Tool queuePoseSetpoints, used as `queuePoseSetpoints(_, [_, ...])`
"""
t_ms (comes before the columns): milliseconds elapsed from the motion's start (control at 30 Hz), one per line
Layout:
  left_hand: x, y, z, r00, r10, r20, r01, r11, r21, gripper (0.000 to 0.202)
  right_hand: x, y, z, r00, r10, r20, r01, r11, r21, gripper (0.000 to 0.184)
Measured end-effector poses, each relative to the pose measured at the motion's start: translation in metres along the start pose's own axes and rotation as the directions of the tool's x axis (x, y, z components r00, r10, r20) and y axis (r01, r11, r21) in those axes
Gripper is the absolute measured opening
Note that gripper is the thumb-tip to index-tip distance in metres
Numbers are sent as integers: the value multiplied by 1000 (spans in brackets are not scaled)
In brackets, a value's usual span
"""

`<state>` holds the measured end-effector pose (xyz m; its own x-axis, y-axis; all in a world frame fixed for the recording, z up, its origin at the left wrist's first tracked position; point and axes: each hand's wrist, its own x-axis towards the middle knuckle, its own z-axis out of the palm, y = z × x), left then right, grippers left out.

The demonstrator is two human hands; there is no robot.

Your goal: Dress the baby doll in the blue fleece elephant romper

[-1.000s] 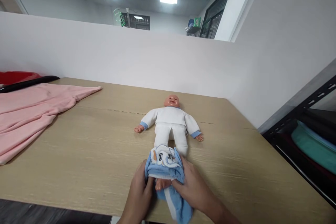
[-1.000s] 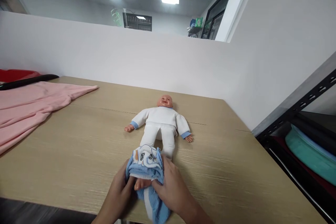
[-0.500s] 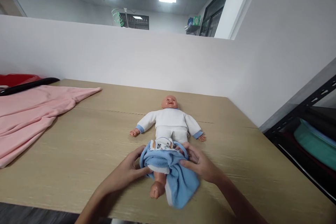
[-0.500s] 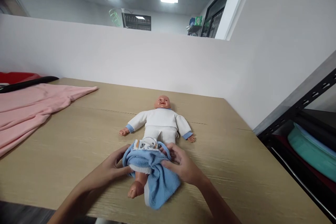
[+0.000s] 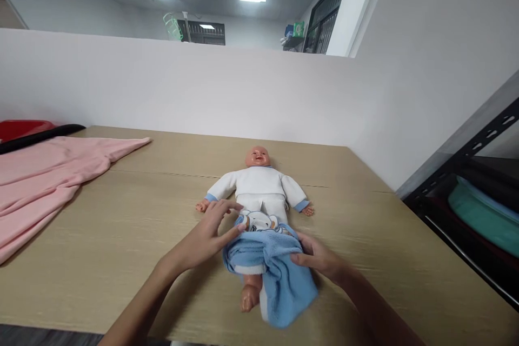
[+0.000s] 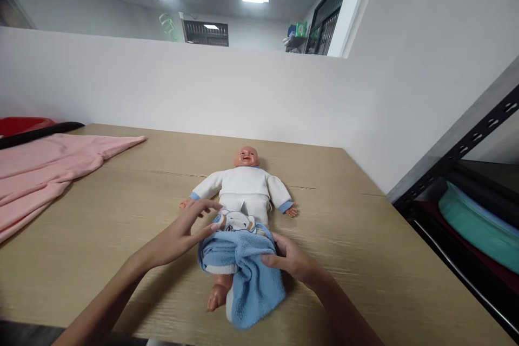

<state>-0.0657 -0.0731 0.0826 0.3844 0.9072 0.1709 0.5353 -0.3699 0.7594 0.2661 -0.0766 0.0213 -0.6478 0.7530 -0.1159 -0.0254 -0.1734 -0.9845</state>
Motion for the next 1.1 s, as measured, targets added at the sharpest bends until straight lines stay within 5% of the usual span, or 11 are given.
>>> queuePoseSetpoints(133, [30, 20, -3, 971, 153, 182, -187, 964, 187, 50, 1, 7, 7, 999, -36, -36, 43, 980, 194, 77])
queuePoseSetpoints(267, [63, 29, -2, 855, 231, 464, -303, 949, 86, 38, 3, 11, 11, 998, -31, -52, 44, 964, 261, 78])
queuePoseSetpoints(400, [85, 33, 8, 784, 198, 588, -94, 975, -202, 26, 2, 5, 13, 1000, -12, -21, 17, 971, 239, 81])
queuePoseSetpoints(533, [92, 42, 22, 766, 268, 584, 17, 900, -435, 22, -3, 3, 9, 998, 27, 58, -36, 987, 159, 50])
queuePoseSetpoints(667, [96, 36, 28, 762, 255, 595, -16, 927, -376, 48, -10, 9, 2, 996, 13, -86, 8, 972, 234, 52])
queuePoseSetpoints(767, [98, 24, 30, 707, 212, 675, 1, 954, -300, 76, -12, 15, -1, 965, 3, -263, 99, 923, 372, 62])
queuePoseSetpoints(867, [97, 19, 31, 648, 221, 729, 2, 957, -291, 67, -12, 13, -2, 972, 0, -237, 92, 922, 377, 58])
queuePoseSetpoints(1033, [91, 17, 36, 747, 282, 602, 55, 877, -478, 36, -12, -3, -3, 999, -28, -17, 29, 994, 108, 67])
queuePoseSetpoints(1100, [90, 17, 37, 751, 271, 603, 72, 873, -482, 34, -14, -5, -6, 999, -20, 31, 21, 999, -27, 65])
